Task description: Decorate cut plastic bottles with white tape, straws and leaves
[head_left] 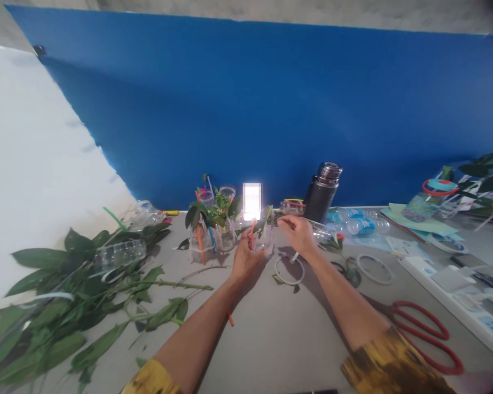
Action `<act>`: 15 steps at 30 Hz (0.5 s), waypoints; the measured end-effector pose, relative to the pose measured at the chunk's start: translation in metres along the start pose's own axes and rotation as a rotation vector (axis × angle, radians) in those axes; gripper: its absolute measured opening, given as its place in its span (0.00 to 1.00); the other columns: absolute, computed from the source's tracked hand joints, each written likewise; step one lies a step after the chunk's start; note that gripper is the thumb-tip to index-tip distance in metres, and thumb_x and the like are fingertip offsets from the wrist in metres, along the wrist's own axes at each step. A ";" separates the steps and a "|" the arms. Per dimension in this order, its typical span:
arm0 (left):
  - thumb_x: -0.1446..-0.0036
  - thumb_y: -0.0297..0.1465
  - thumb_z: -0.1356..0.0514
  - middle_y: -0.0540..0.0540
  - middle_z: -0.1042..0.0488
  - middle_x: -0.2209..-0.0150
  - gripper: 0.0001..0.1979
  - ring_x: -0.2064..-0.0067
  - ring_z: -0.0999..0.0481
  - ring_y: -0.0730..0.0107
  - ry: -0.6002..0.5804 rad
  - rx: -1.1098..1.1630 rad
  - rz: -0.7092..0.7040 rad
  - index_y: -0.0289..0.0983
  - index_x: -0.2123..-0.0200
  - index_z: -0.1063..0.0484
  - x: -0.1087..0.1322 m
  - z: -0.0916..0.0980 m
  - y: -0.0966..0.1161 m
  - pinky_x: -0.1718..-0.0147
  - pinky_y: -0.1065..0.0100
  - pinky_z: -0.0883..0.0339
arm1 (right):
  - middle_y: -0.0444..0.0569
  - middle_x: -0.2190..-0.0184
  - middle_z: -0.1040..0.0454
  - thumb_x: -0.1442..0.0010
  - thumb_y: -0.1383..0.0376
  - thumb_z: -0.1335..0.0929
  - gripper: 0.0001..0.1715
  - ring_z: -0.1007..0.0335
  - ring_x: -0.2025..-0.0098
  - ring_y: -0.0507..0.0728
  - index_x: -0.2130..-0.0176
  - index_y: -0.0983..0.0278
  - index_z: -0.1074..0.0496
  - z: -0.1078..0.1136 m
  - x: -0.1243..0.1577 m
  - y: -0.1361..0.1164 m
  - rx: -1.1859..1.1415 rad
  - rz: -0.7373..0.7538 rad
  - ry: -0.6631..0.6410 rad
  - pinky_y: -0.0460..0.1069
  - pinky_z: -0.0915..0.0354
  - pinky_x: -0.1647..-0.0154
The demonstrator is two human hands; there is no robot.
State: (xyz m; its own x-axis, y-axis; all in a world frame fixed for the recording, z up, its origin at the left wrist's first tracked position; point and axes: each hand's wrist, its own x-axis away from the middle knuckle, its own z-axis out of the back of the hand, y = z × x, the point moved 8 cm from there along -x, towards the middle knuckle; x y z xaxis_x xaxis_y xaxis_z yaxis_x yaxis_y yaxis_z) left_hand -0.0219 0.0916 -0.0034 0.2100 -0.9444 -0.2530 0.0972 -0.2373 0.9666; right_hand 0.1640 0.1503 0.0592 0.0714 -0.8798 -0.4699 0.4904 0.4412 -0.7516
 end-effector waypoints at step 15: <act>0.47 0.27 0.29 0.39 0.22 0.48 0.24 0.44 0.23 0.49 0.028 -0.250 -0.041 0.42 0.46 0.24 0.002 0.010 -0.004 0.40 0.50 0.30 | 0.48 0.70 0.16 0.36 0.58 0.32 0.16 0.24 0.69 0.57 0.68 0.61 0.17 -0.007 0.016 0.027 0.230 -0.145 -0.233 0.48 0.40 0.68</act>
State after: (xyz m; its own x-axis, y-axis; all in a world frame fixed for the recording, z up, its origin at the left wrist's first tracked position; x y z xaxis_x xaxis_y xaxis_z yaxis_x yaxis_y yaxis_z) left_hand -0.0310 0.0882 -0.0070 0.2277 -0.9274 -0.2966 0.3435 -0.2085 0.9157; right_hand 0.1729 0.1497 0.0282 0.1696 -0.9589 -0.2276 0.6906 0.2804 -0.6666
